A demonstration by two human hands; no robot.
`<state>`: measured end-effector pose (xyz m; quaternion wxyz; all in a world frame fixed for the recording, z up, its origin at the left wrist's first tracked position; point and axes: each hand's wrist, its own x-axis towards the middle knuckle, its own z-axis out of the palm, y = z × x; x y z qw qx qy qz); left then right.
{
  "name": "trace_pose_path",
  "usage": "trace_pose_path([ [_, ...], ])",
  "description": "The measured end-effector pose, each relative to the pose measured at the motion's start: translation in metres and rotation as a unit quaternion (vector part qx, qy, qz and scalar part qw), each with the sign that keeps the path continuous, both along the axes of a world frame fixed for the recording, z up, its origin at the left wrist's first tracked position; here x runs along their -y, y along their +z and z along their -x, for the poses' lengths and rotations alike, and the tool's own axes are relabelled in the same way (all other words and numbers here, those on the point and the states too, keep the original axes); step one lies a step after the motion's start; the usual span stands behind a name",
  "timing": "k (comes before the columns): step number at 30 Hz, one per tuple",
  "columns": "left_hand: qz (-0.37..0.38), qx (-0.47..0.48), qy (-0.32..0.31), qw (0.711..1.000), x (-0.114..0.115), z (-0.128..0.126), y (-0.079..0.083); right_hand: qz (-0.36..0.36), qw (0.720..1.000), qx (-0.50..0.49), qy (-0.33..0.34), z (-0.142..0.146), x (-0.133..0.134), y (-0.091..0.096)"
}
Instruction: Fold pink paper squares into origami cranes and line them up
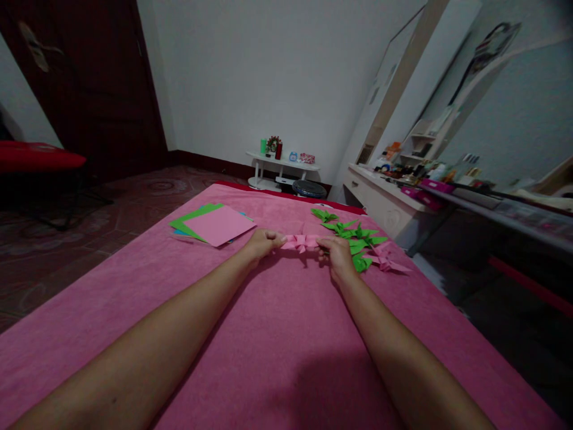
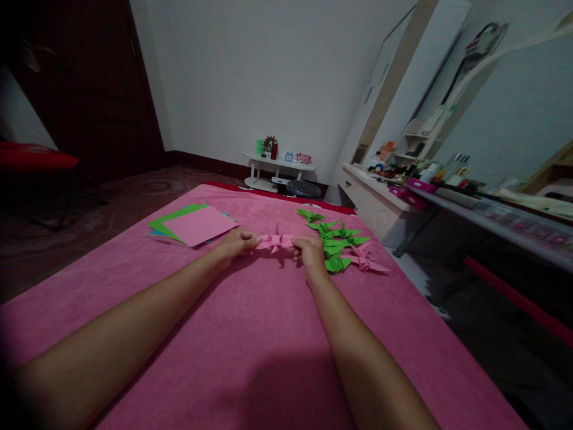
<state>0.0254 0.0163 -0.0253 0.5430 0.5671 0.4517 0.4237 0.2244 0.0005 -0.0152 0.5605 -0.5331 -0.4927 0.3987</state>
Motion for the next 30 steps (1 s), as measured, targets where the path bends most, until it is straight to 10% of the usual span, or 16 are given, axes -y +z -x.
trace_pose_path([
  [22,-0.107,-0.304,0.064,0.944,-0.007,0.000,-0.007,0.058,0.969,0.238,-0.029,-0.008,-0.013,-0.031],
  [30,-0.180,-0.489,0.100,0.848,0.003,0.002,-0.005,0.047,0.950,0.307,-0.030,-0.010,-0.013,-0.032],
])
